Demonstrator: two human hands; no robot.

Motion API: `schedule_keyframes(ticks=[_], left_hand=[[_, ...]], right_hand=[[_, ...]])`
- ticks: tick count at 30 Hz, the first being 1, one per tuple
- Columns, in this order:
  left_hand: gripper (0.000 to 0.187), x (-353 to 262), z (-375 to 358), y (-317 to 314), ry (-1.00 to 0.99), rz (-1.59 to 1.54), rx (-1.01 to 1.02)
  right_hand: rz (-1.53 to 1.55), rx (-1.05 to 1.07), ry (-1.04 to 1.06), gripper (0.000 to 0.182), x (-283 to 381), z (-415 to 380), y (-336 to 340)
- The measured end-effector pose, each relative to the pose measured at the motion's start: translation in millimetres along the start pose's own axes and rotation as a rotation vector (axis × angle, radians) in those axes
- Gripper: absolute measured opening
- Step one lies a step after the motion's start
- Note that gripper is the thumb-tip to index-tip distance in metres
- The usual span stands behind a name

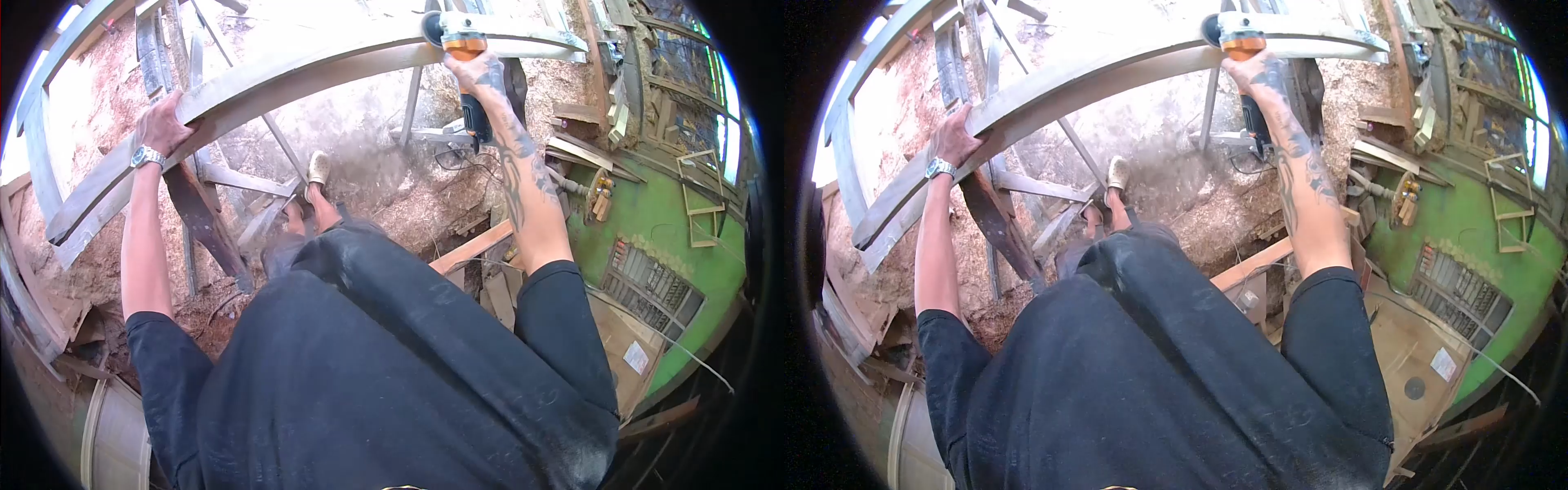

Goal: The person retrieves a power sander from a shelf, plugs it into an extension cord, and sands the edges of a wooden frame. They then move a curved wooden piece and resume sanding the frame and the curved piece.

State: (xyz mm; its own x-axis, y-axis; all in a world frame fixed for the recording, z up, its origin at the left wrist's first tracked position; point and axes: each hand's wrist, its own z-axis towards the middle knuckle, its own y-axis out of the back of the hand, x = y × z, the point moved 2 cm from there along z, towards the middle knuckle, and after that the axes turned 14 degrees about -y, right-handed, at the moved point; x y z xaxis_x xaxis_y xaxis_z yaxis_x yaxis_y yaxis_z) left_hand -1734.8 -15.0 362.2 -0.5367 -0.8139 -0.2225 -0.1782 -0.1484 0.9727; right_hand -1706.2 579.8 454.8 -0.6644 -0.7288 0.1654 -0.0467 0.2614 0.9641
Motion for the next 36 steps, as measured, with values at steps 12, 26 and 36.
schedule_keyframes(ticks=[12,26,36], left_hand=[[0.068,-1,1,4,0.008,-0.012,0.025],[0.059,8,0,-7,0.014,-0.004,0.010],[0.055,-6,2,9,0.000,-0.060,-0.018]], right_hand=[[0.147,0.132,0.019,0.065,39,-35,-8],[0.025,0.152,0.295,0.039,107,-86,-40],[-0.057,0.052,-0.081,0.073,6,51,3]])
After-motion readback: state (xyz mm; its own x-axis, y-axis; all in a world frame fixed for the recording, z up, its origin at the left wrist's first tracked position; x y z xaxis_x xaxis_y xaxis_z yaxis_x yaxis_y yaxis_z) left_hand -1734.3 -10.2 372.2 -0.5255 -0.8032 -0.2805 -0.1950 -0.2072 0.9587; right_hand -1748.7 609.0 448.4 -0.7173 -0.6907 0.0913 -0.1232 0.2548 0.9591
